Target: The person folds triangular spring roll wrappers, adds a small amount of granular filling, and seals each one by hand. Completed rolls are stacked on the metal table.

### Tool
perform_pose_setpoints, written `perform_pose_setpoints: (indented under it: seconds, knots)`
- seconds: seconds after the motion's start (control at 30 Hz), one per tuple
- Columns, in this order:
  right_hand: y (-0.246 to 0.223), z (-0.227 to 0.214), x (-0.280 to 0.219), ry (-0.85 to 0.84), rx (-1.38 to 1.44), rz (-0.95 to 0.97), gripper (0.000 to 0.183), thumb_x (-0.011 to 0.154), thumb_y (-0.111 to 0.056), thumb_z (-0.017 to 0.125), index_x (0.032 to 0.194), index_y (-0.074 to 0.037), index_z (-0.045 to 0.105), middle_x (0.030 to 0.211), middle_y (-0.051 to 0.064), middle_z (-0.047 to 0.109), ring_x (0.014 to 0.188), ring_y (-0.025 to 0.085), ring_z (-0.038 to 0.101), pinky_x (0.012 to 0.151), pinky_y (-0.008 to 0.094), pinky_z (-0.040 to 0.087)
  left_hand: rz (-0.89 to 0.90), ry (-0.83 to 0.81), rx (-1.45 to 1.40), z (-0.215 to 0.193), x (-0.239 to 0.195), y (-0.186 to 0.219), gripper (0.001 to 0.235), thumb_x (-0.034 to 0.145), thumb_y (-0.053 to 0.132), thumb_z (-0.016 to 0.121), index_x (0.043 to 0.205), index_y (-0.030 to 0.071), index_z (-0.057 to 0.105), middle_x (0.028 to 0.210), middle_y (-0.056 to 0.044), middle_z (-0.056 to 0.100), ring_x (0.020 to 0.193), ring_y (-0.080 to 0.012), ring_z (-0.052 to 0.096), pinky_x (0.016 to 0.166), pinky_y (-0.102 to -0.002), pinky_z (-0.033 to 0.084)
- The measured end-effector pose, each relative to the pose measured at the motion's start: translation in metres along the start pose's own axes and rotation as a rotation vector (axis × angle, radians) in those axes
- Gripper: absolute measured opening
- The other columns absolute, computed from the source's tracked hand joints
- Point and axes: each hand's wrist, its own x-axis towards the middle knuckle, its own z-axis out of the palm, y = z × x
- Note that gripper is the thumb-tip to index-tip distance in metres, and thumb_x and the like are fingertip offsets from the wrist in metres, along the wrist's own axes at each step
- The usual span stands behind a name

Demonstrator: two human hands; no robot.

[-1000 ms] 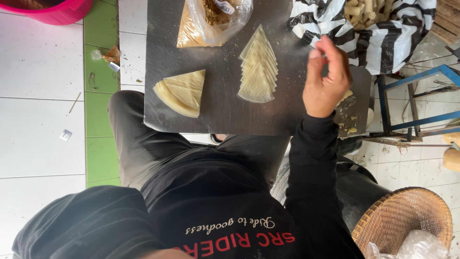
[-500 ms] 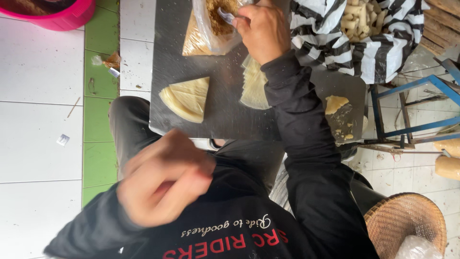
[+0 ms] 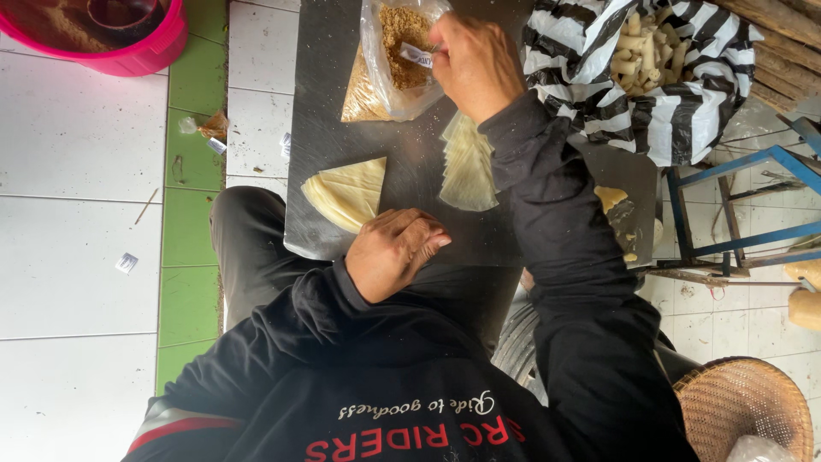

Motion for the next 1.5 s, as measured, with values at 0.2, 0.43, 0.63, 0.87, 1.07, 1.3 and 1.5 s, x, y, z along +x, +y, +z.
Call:
perform_pose_setpoints:
  seconds: [0.2,0.43,0.63,0.87,1.07,1.3,1.5]
  knots:
    - [-0.009,0.0,-0.001,0.08,-0.106,-0.134,0.01,0.083,-0.005,0.077,0.093,-0.004,0.073,0.086,0.014,0.069,0.082,0.032,0.068,0.082,0.044,0.053,0.089,-0.036,0.049,-0.002,0.0,-0.003,0.017,0.097,0.018,0.074,0.098,0.002,0.067,0.097,-0.011,0.071,0.086,-0.0274,0.07,0.074,-0.038,0.054]
    - [-0.017,-0.006,0.007,-0.049,0.023,0.002,0.006,0.099,-0.003,0.07,0.096,0.002,0.07,0.092,0.014,0.07,0.085,0.028,0.069,0.085,0.043,0.055,0.167,-0.063,0.081,-0.005,0.0,-0.004,0.015,0.096,0.016,0.075,0.1,0.003,0.067,0.097,-0.009,0.069,0.088,-0.0254,0.07,0.076,-0.037,0.055]
    - [-0.005,-0.006,0.008,0.027,-0.171,-0.2,0.009,0.082,-0.002,0.073,0.091,-0.001,0.074,0.084,0.015,0.07,0.079,0.028,0.068,0.084,0.045,0.055,0.183,-0.074,0.072,-0.005,-0.001,-0.005,0.014,0.096,0.015,0.074,0.1,0.004,0.067,0.099,-0.008,0.07,0.088,-0.0245,0.069,0.076,-0.037,0.054]
    - [-0.005,0.003,0.009,-0.11,-0.187,-0.063,0.007,0.093,0.0,0.071,0.087,0.001,0.074,0.078,0.018,0.069,0.074,0.026,0.065,0.089,0.045,0.057,0.188,-0.077,0.09,-0.004,-0.003,-0.005,0.014,0.096,0.015,0.074,0.1,0.004,0.067,0.1,-0.007,0.07,0.089,-0.0235,0.069,0.077,-0.037,0.055]
    - [-0.004,-0.008,0.019,0.033,-0.641,-0.359,0.006,0.091,-0.008,0.071,0.091,-0.002,0.074,0.1,0.018,0.073,0.099,0.026,0.066,0.088,0.042,0.057,0.192,-0.082,0.082,-0.004,-0.004,-0.006,0.015,0.095,0.015,0.075,0.1,0.004,0.066,0.101,-0.007,0.07,0.09,-0.0232,0.07,0.076,-0.036,0.054]
    - [-0.017,-0.01,0.026,-0.105,-0.682,-0.441,0.009,0.089,-0.011,0.072,0.082,-0.004,0.074,0.095,0.013,0.072,0.102,0.025,0.065,0.093,0.041,0.054,0.199,-0.094,0.085,-0.005,-0.005,-0.007,0.016,0.093,0.013,0.075,0.101,0.004,0.065,0.102,-0.007,0.07,0.091,-0.0233,0.069,0.077,-0.037,0.053]
    - [-0.006,-0.005,0.021,-0.058,-0.305,-0.31,0.002,0.089,-0.007,0.078,0.088,-0.006,0.08,0.087,0.01,0.07,0.089,0.024,0.064,0.091,0.042,0.054,0.199,-0.104,0.082,-0.005,-0.005,-0.007,0.017,0.093,0.012,0.076,0.102,0.004,0.064,0.103,-0.006,0.069,0.092,-0.0231,0.069,0.077,-0.037,0.053]
